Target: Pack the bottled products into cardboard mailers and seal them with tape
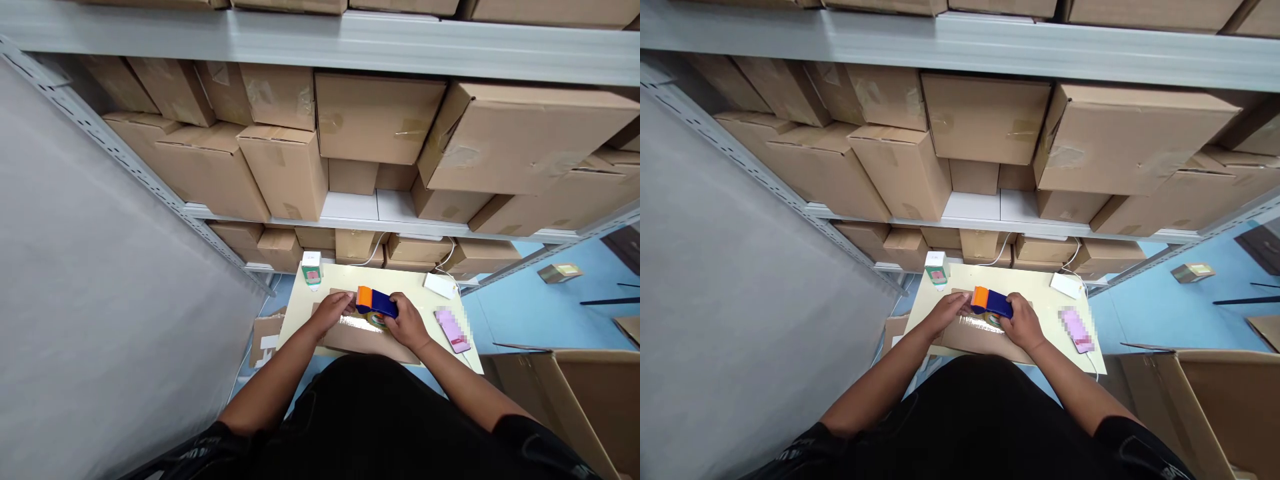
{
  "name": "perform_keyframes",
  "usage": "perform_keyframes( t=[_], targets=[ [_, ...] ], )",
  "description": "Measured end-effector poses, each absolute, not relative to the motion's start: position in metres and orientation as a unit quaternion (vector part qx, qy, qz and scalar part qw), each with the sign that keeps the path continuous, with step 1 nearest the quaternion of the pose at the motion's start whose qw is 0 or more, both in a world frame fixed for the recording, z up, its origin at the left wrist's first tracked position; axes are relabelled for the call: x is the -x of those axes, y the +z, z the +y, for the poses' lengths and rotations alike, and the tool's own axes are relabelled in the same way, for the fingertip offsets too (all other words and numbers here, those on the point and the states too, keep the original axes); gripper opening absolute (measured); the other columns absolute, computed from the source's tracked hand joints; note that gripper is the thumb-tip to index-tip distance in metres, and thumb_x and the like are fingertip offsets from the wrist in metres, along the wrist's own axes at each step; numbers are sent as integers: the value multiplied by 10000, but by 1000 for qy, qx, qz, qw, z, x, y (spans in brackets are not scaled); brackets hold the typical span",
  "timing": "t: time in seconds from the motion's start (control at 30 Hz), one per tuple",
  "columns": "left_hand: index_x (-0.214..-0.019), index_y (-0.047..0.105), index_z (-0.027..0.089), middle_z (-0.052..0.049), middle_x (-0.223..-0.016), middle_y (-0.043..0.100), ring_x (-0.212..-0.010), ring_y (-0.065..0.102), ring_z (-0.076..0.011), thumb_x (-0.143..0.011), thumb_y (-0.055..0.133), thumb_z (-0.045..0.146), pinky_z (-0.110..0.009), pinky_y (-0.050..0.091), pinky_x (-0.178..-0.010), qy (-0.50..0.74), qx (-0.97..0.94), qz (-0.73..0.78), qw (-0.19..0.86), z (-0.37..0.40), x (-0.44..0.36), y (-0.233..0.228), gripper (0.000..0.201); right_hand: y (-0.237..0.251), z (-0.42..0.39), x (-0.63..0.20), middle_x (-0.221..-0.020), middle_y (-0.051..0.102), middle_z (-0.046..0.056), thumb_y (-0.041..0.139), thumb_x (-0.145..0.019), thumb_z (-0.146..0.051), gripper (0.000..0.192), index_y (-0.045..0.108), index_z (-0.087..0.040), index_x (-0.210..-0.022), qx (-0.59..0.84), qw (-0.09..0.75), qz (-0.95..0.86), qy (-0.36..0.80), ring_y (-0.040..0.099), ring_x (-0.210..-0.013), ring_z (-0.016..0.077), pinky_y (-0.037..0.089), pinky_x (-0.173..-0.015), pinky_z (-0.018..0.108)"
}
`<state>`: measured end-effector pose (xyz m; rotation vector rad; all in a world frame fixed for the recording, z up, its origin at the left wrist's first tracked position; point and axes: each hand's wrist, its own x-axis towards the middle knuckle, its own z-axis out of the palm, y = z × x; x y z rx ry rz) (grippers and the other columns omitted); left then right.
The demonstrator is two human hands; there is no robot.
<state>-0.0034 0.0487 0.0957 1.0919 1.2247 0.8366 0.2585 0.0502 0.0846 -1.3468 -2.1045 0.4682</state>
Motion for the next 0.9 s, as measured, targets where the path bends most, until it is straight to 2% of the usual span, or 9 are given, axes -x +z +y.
perform_keyframes(
  t=[0.13, 0.33, 0.43, 0.67, 0.9],
  targets=[
    [-894, 700, 152, -49, -756, 737, -692, 692, -162, -860, 708, 428, -281, 531, -694, 366, -376, 530, 666, 54, -5, 96, 279, 82, 50, -259, -1186, 643, 130, 616, -794, -247, 410, 527, -220, -1193, 513, 292, -787, 176, 630, -1100, 310, 530, -969, 469],
    [-797, 658, 164, -8, -650, 678, -574, 622, -125, -813, 673, 296, -242, 496, -592, 337, -390, 558, 650, 58, -1, 103, 134, 86, 48, -262, -1221, 632, 126, 592, -811, -219, 513, 540, -220, -1321, 491, 265, -809, 188, 615, -1140, 314, 520, -1027, 484],
    [-760, 648, 166, 2, -622, 657, -549, 595, -114, -788, 677, 283, -230, 478, -565, 310, -410, 569, 642, 61, 3, 112, 124, 91, 46, -261, -1245, 630, 124, 603, -830, -235, 566, 532, -230, -1391, 486, 249, -818, 181, 609, -1162, 317, 512, -1055, 489],
    [-784, 668, 151, -8, -648, 671, -566, 594, -116, -741, 729, 275, -236, 480, -589, 270, -433, 578, 636, 67, 20, 129, 145, 96, 39, -259, -1198, 617, 130, 658, -882, -274, 552, 509, -214, -1410, 452, 261, -840, 150, 615, -1114, 308, 554, -1008, 491],
    [-772, 668, 161, -4, -656, 662, -580, 576, -123, -709, 747, 333, -253, 476, -606, 278, -425, 598, 620, 63, 63, 118, 200, 94, 32, -269, -1175, 607, 128, 654, -879, -261, 574, 497, -209, -1429, 446, 231, -855, 128, 628, -1086, 304, 584, -976, 480]
  ],
)
